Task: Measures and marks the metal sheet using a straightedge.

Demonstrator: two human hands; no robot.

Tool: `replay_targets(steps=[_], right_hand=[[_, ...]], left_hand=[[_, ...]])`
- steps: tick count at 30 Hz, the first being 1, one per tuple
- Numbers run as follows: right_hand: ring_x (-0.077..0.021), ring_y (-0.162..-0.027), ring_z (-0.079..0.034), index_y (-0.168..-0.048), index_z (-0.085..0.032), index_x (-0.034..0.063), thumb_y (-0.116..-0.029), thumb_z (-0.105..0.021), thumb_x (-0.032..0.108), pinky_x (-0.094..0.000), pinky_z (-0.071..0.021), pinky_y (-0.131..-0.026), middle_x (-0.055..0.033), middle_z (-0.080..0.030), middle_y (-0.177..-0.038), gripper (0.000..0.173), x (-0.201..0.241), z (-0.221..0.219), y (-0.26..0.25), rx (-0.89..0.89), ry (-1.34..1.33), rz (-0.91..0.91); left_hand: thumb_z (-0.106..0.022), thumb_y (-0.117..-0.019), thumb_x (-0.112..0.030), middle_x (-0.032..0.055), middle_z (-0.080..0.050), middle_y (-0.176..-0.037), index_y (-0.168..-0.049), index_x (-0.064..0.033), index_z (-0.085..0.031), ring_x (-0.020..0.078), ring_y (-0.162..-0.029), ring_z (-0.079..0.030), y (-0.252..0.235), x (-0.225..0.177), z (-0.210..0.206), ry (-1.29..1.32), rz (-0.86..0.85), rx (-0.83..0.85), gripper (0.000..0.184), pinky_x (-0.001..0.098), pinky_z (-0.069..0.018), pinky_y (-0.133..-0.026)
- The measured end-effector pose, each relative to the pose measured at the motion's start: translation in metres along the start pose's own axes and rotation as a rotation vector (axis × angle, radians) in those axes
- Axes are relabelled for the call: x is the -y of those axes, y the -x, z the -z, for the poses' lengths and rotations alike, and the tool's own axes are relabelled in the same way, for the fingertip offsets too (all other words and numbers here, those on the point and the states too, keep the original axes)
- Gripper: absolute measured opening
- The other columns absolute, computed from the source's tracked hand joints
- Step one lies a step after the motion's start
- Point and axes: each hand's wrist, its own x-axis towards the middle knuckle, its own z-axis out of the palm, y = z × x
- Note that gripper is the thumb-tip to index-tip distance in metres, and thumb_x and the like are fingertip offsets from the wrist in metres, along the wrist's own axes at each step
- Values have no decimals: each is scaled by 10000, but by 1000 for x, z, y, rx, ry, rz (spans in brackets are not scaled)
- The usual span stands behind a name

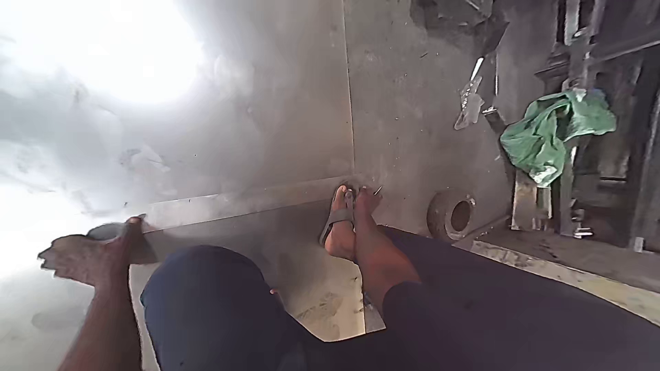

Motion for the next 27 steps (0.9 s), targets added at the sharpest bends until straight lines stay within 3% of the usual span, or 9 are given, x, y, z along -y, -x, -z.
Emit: replay_targets(steps=[2, 4, 7, 11, 15, 18, 20, 23, 27], right_hand=[[-408, -1126, -651, -1469, -456, 39, -985, -631, 488, -597, -547, -918, -260, -626, -1290, 683, -36, -33, -25, 85, -111, -63], [-403, -1150, -641, -1499, -428, 104, -972, -649, 497, -610, -537, -917, -238, -616, -1325, 693, -33, -32, -34, 169, -137, -139], [-398, -1179, -633, -1494, -476, 125, -978, -660, 468, -614, -516, -953, -227, -640, -1311, 647, -31, -36, -39, 160, -130, -97], [-365, -1193, -634, -1476, -532, 109, -984, -666, 434, -590, -513, -987, -210, -650, -1314, 605, -40, -42, -44, 186, -205, -65], [-344, -1266, -610, -1566, -463, 185, -1030, -603, 416, -584, -490, -1045, -175, -622, -1402, 600, -44, -42, -48, 216, -194, 5], [-355, -1130, -656, -1598, -412, 205, -1037, -587, 413, -588, -536, -930, -198, -646, -1329, 624, -49, -49, -55, 223, -210, 65], [-364, -1219, -627, -1614, -381, 188, -1029, -605, 420, -588, -512, -1000, -205, -624, -1384, 669, -50, -50, -57, 223, -202, 65], [-355, -1273, -595, -1574, -394, 103, -986, -659, 473, -567, -503, -1039, -207, -581, -1427, 743, -52, -50, -56, 187, -208, 8], [-353, -1239, -616, -1554, -466, 174, -998, -635, 490, -579, -505, -1020, -191, -628, -1370, 661, -51, -48, -56, 198, -190, 8]], left_hand=[[-553, -816, -824, 293, -355, -1586, -1540, 10, -379, 439, -1497, -320, 32, -22, 8, 100, 145, -182, 1117, 607, -233, -1222], [-474, -925, -757, 300, -300, -1621, -1583, -13, -346, 447, -1529, -261, 51, -38, 4, 155, 161, -273, 1001, 586, -174, -1251], [-441, -949, -732, 227, -314, -1650, -1569, -138, -428, 391, -1552, -257, 44, -32, -11, 145, 111, -314, 859, 577, -178, -1252], [-358, -959, -770, 161, -258, -1691, -1594, -259, -403, 364, -1569, -215, 23, -14, -29, 93, 78, -286, 815, 664, -173, -1209], [-391, -976, -728, 151, -250, -1697, -1586, -247, -423, 358, -1578, -196, 36, -24, -15, 123, 83, -241, 777, 668, -158, -1214], [-369, -973, -744, 122, -268, -1695, -1571, -253, -454, 324, -1578, -206, 28, -20, -27, 109, 99, -268, 778, 654, -160, -1218], [-368, -974, -742, 130, -279, -1689, -1567, -240, -461, 328, -1574, -218, 28, -20, -29, 100, 99, -276, 783, 653, -171, -1218], [-414, -999, -676, 185, -255, -1687, -1565, -172, -458, 375, -1572, -206, 46, -30, -9, 124, 77, -253, 759, 649, -176, -1221], [-436, -1013, -624, 203, -269, -1677, -1550, -141, -475, 384, -1566, -220, 55, -38, -1, 146, 67, -260, 724, 628, -184, -1229]])
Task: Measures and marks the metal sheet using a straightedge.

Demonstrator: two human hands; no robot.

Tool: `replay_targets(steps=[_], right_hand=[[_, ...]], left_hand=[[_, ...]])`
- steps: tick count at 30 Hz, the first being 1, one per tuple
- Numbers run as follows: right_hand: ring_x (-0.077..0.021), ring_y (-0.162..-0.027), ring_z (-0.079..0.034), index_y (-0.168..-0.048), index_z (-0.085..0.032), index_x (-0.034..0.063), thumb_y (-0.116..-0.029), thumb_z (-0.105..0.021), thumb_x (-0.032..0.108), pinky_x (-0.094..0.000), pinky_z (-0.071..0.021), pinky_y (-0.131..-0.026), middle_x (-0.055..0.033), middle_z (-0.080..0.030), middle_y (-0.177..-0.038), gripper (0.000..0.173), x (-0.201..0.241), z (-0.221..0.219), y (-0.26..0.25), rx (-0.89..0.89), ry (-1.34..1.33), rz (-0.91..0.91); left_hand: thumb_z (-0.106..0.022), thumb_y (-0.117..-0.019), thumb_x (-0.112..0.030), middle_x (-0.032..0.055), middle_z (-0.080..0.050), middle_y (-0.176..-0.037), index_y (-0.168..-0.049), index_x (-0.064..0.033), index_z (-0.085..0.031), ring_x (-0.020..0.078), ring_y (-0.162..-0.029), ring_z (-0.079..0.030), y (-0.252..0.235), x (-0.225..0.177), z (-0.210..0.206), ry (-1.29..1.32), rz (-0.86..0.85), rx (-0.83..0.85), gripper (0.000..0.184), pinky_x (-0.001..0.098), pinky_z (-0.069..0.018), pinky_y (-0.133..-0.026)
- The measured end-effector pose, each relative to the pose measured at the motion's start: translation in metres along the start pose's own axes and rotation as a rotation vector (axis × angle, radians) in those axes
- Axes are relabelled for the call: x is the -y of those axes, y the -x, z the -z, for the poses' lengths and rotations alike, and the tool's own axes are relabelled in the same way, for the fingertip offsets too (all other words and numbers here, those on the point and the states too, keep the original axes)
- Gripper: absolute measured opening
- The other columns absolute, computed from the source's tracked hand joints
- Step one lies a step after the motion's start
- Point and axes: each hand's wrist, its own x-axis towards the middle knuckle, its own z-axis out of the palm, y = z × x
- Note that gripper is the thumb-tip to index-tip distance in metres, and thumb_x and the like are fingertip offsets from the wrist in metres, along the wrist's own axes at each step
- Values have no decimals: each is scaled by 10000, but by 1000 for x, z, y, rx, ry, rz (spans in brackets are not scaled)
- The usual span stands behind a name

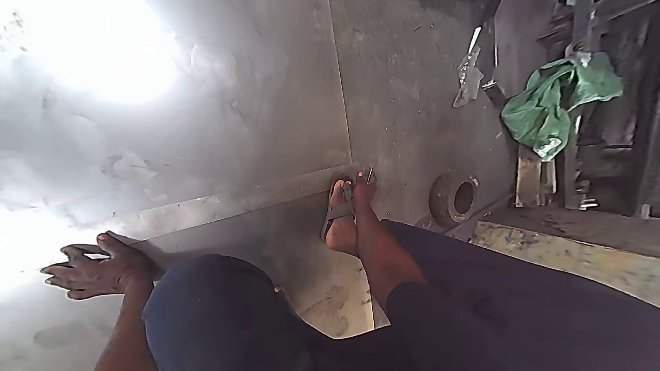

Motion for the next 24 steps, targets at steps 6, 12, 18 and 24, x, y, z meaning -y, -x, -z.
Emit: replay_targets(steps=[6, 12, 18, 24], right_hand=[[-352, -1237, -626, -1587, -436, 210, -1018, -596, 509, -582, -503, -1024, -187, -635, -1376, 663, 1, 2, -3, 20, 72, 70], [-360, -1308, -584, -1611, -394, 237, -1020, -577, 526, -580, -476, -1065, -183, -608, -1428, 683, 0, -3, -8, 8, 123, 64], [-383, -1221, -629, -1585, -432, 223, -1006, -605, 535, -595, -516, -993, -213, -638, -1357, 680, 2, 0, -8, 22, 122, 26], [-417, -1101, -659, -1403, -570, -17, -1057, -541, 397, -560, -543, -929, -301, -663, -1221, 540, 37, 11, 44, -47, 221, 135]], left_hand=[[-460, -1022, -572, 197, -283, -1674, -1545, -122, -483, 363, -1572, -220, 9, -11, 9, 16, 8, -2, 690, 596, -165, -1245], [-459, -1022, -562, 196, -312, -1662, -1532, -118, -500, 361, -1566, -239, 11, -12, 11, 3, -10, -13, 678, 592, -184, -1238], [-454, -1006, -624, 197, -304, -1664, -1536, -151, -500, 362, -1561, -248, 2, -1, -1, -2, -17, -27, 711, 597, -198, -1232], [-443, -931, -764, 154, -417, -1614, -1505, -212, -541, 333, -1510, -366, -24, 35, -44, -27, -41, -94, 802, 581, -274, -1211]])
